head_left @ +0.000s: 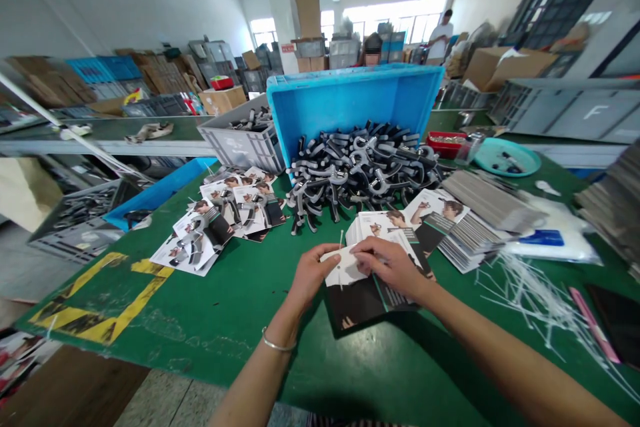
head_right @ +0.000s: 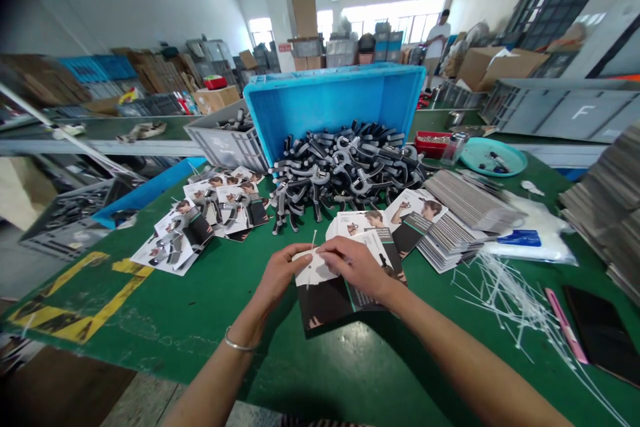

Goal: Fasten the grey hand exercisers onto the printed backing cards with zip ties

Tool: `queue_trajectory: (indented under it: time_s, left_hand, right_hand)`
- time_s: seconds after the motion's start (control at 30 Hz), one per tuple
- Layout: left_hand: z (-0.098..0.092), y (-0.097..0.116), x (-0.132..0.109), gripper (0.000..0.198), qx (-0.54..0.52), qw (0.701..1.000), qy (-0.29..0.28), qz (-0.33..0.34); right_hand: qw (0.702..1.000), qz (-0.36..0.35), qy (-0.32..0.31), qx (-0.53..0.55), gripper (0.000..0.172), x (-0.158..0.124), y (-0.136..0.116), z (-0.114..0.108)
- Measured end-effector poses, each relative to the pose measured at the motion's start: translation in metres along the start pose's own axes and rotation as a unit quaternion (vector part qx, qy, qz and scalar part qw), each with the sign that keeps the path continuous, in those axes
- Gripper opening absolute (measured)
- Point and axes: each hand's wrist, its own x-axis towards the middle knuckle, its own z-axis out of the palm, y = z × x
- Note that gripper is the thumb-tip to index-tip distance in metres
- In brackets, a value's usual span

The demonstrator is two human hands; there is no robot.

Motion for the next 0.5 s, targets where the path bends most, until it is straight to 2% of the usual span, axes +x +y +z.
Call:
queue_trajectory:
  time_s: [0.1,0.17,0.27,0.37,0.5]
  left_hand:
    - [0.016,-0.007,-0.019,0.047,-0.082,0.994,0.068,-0.031]
    - [0.022,-0.014,-0.029,0.052,-0.100,0.992,0.048,-0.055]
    - [0.023,-0.017,-0.035,0.048,-0.038,0.996,-0.012,-0.074]
    - [0.025,-0.015,-0.038,0.044,-0.014,0.997,-0.027,-0.074]
    - [0.050,-0.017,-0.051,0.043,-0.022,0.996,0.046,-0.073]
  right_hand:
    - [0.990,0.069,0.102,-0.072,0.031,0.008,0.031,-0.042]
    - [0.960,0.130,0.119,-0.218,0.034,0.025,0.067,-0.071]
    - [0.945,0.152,0.087,-0.277,0.027,0.060,0.121,-0.096]
    - [0.934,0.160,0.056,-0.313,0.035,0.087,0.154,-0.096]
    - [0.912,0.187,0.037,-0.363,0.030,0.102,0.168,-0.081]
